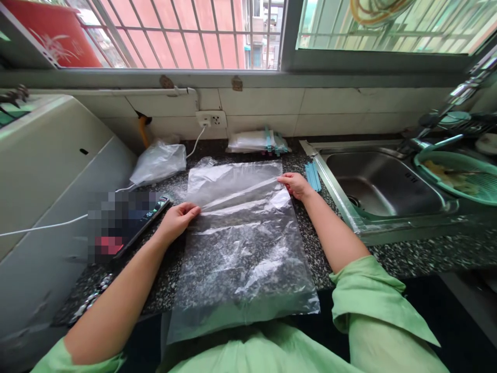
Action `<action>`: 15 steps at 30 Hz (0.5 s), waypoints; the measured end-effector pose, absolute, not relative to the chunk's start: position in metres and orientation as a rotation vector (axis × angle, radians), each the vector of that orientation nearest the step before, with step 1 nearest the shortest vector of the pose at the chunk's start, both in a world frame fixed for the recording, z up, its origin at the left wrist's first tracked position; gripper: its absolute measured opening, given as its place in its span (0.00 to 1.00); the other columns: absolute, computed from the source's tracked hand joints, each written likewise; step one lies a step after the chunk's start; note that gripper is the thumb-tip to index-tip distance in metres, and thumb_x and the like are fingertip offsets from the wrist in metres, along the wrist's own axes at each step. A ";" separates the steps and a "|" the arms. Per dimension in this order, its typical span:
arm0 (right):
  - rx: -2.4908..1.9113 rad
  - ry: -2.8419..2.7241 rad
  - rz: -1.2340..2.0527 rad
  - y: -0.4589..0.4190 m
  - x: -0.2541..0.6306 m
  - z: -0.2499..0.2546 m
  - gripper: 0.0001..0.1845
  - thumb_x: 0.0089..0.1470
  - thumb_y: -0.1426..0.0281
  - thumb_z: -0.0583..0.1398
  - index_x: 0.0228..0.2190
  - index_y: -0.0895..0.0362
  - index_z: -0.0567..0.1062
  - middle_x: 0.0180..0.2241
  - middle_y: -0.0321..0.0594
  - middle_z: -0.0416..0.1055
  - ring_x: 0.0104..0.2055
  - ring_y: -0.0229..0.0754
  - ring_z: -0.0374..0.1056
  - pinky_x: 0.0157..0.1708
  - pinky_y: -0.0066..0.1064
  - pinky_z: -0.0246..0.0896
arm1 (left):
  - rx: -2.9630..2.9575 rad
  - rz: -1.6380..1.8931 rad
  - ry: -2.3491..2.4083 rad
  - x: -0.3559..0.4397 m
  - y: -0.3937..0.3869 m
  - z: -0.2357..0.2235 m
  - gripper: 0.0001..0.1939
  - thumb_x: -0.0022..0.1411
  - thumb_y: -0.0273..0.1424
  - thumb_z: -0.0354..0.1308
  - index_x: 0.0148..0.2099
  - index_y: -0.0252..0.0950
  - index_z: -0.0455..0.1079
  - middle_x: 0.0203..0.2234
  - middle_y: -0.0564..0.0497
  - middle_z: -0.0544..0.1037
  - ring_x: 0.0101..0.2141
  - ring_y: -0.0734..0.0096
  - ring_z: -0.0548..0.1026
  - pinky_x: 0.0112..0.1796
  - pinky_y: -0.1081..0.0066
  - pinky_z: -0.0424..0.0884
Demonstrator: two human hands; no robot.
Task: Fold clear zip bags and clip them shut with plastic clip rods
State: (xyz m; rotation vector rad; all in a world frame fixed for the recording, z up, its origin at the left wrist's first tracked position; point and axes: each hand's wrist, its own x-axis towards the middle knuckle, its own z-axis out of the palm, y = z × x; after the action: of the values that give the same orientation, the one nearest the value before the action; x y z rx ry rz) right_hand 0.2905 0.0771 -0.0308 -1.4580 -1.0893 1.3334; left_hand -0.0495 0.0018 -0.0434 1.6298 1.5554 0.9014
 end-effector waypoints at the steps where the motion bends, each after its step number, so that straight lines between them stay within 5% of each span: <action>1: -1.438 -1.082 1.317 0.077 0.291 -0.031 0.14 0.35 0.68 0.67 0.18 0.57 0.66 0.12 0.27 0.58 0.14 0.28 0.51 0.14 0.22 0.48 | 1.619 0.911 1.564 -0.049 0.002 -0.043 0.16 0.46 0.43 0.53 0.22 0.34 0.65 0.15 0.56 0.64 0.20 0.75 0.60 0.24 0.74 0.57; 8: -1.363 -1.078 1.246 0.078 0.290 -0.032 0.11 0.38 0.67 0.64 0.22 0.56 0.67 0.19 0.31 0.68 0.19 0.32 0.61 0.18 0.24 0.55 | 1.645 0.901 1.564 -0.047 0.000 -0.038 0.16 0.45 0.43 0.52 0.21 0.35 0.65 0.15 0.56 0.65 0.21 0.74 0.61 0.25 0.73 0.56; 15: -1.428 -1.222 1.181 0.082 0.291 -0.035 0.17 0.45 0.55 0.59 0.25 0.56 0.69 0.17 0.36 0.66 0.19 0.36 0.62 0.19 0.27 0.57 | 1.665 0.863 1.519 -0.049 0.000 -0.039 0.16 0.46 0.44 0.53 0.20 0.34 0.64 0.15 0.56 0.62 0.21 0.76 0.60 0.24 0.74 0.56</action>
State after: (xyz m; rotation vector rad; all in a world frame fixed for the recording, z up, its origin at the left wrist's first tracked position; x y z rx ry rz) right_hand 0.2908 0.0822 -0.0351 -1.4282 -1.2218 1.1815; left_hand -0.0495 0.0002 -0.0389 1.6653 1.5192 0.8632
